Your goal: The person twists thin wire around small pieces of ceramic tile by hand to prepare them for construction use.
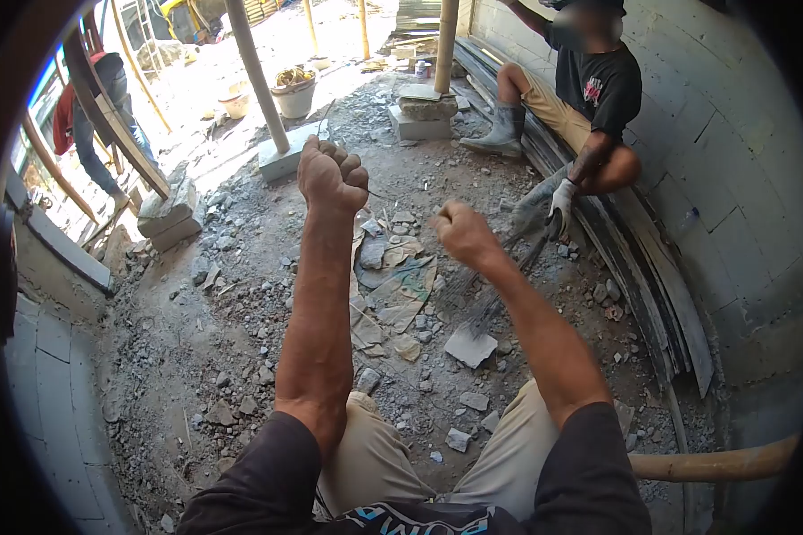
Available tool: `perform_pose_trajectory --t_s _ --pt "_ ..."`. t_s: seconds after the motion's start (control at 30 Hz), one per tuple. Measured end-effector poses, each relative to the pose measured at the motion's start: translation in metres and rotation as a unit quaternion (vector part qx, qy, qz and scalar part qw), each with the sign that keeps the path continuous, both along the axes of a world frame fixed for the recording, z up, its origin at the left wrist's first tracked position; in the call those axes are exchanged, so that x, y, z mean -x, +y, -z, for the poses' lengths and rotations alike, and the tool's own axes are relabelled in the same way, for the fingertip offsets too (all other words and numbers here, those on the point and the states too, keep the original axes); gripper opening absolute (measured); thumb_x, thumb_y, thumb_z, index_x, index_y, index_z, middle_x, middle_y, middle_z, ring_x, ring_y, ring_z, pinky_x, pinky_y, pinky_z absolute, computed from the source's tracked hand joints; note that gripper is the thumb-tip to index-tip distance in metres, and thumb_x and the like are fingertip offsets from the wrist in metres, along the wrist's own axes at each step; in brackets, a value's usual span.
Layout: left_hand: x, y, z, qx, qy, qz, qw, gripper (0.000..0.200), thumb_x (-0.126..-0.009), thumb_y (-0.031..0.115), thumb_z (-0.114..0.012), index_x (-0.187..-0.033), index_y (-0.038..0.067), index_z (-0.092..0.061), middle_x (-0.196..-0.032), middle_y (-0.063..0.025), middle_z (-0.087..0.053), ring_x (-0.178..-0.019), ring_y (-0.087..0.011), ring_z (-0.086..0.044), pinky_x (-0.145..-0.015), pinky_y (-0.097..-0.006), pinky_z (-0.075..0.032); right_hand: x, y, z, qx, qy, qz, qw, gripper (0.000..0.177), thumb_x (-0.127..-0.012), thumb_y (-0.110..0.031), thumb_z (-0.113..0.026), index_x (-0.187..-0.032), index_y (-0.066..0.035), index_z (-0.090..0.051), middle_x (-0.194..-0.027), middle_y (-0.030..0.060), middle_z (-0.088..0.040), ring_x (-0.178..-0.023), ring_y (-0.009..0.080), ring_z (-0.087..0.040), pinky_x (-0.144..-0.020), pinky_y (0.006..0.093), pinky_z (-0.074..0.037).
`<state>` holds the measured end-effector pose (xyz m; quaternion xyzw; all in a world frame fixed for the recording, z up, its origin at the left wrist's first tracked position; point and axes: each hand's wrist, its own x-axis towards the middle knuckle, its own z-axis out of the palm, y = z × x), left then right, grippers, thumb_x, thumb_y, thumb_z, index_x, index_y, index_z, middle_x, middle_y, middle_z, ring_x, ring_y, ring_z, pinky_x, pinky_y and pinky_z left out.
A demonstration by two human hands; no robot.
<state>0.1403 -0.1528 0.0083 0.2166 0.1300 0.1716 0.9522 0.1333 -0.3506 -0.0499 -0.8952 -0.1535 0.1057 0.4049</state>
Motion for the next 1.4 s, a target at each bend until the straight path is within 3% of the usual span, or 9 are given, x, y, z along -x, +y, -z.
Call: perform_pose_trajectory --t_s 0.17,0.37,0.47,0.67,0.77,0.97,1.07,1.23,1.4 --pt "-0.001 0.021 0.006 0.001 0.003 -0.028 1.0 0.044 -0.099 0.04 -0.033 -0.061 0.02 -0.028 -0.051 0.0067 -0.017 -0.039 -0.0065 -0.013 -0.034 -0.0217 -0.009 0.011 -0.014 -0.038 -0.495 0.143 -0.038 0.856 0.02 -0.092 -0.022 -0.058 -0.09 -0.002 -0.06 -0.074 0.0029 -0.058 -0.068 0.0102 -0.056 -0.062 0.0232 -0.045" --pt "-0.002 0.025 0.008 0.009 0.001 -0.015 1.0 0.044 -0.1 0.039 -0.032 -0.06 0.02 -0.027 -0.051 0.0064 -0.017 -0.039 -0.0067 -0.012 -0.033 -0.0217 -0.008 0.061 0.021 -0.032 0.031 -0.066 -0.309 0.948 0.024 -0.091 -0.022 -0.059 -0.092 0.002 -0.059 -0.077 0.0097 -0.063 -0.074 0.0169 -0.06 -0.067 0.0312 -0.048" --pt "0.003 0.015 0.001 -0.006 0.002 -0.013 1.0 0.044 -0.1 0.038 -0.033 -0.06 0.02 -0.026 -0.051 0.0065 -0.017 -0.039 -0.0067 -0.012 -0.033 -0.0217 -0.008 0.016 0.013 0.003 0.099 -0.034 -0.061 0.993 0.024 -0.091 -0.021 -0.057 -0.094 0.003 -0.058 -0.081 0.0133 -0.064 -0.076 0.0193 -0.061 -0.069 0.0339 -0.048" --pt "0.0 0.025 0.008 -0.016 0.01 -0.035 0.999 0.044 -0.1 0.039 -0.033 -0.06 0.02 -0.026 -0.051 0.0066 -0.017 -0.039 -0.0068 -0.013 -0.033 -0.0219 -0.009 0.008 0.0 -0.024 -0.454 0.055 0.113 0.882 0.017 -0.09 -0.016 -0.059 -0.091 0.001 -0.056 -0.077 0.0104 -0.062 -0.068 0.018 -0.059 -0.062 0.0338 -0.048" --pt "-0.005 0.029 0.016 0.013 0.033 -0.042 0.999 0.044 -0.099 0.039 -0.032 -0.06 0.02 -0.026 -0.051 0.0066 -0.018 -0.039 -0.0067 -0.013 -0.033 -0.0219 -0.009 0.053 0.012 -0.053 -0.46 -0.014 -0.005 0.888 0.013 -0.089 -0.013 -0.06 -0.087 -0.001 -0.056 -0.074 0.0095 -0.06 -0.066 0.0167 -0.057 -0.06 0.0336 -0.047" --pt "-0.001 0.025 0.01 0.009 0.02 -0.017 1.0 0.045 -0.099 0.039 -0.033 -0.059 0.02 -0.026 -0.05 0.0064 -0.017 -0.039 -0.0068 -0.012 -0.033 -0.022 -0.008 0.068 0.018 -0.015 0.06 -0.198 -0.287 0.935 0.013 -0.089 -0.012 -0.058 -0.095 -0.002 -0.055 -0.074 0.0159 -0.061 -0.069 0.0294 -0.061 -0.063 0.0385 -0.048" --pt "0.002 0.011 -0.001 -0.027 0.023 -0.022 0.999 0.044 -0.099 0.038 -0.033 -0.059 0.021 -0.026 -0.051 0.0063 -0.017 -0.04 -0.0069 -0.013 -0.034 -0.0222 -0.008 0.027 0.01 0.01 0.126 -0.084 -0.06 0.987 0.017 -0.09 -0.016 -0.056 -0.089 0.0 -0.056 -0.083 0.0233 -0.063 -0.082 0.0374 -0.063 -0.072 0.0418 -0.048" --pt "0.001 0.003 0.003 -0.028 0.026 -0.025 0.999 0.044 -0.099 0.037 -0.033 -0.059 0.02 -0.027 -0.051 0.0063 -0.018 -0.04 -0.0071 -0.013 -0.034 -0.0224 -0.008 -0.021 -0.009 0.013 -0.066 -0.146 0.146 0.976 0.02 -0.093 -0.02 -0.054 -0.092 -0.001 -0.056 -0.07 0.0102 -0.059 -0.058 0.022 -0.055 -0.056 0.0375 -0.045" --pt "-0.005 0.024 0.017 0.001 0.053 -0.034 0.998 0.044 -0.099 0.037 -0.032 -0.059 0.02 -0.028 -0.051 0.0068 -0.019 -0.04 -0.0068 -0.014 -0.034 -0.0218 -0.009 0.015 -0.02 -0.045 -0.466 0.157 -0.09 0.866 0.019 -0.094 -0.023 -0.055 -0.096 -0.005 -0.06 -0.075 0.0038 -0.06 -0.065 0.012 -0.055 -0.059 0.0277 -0.045"
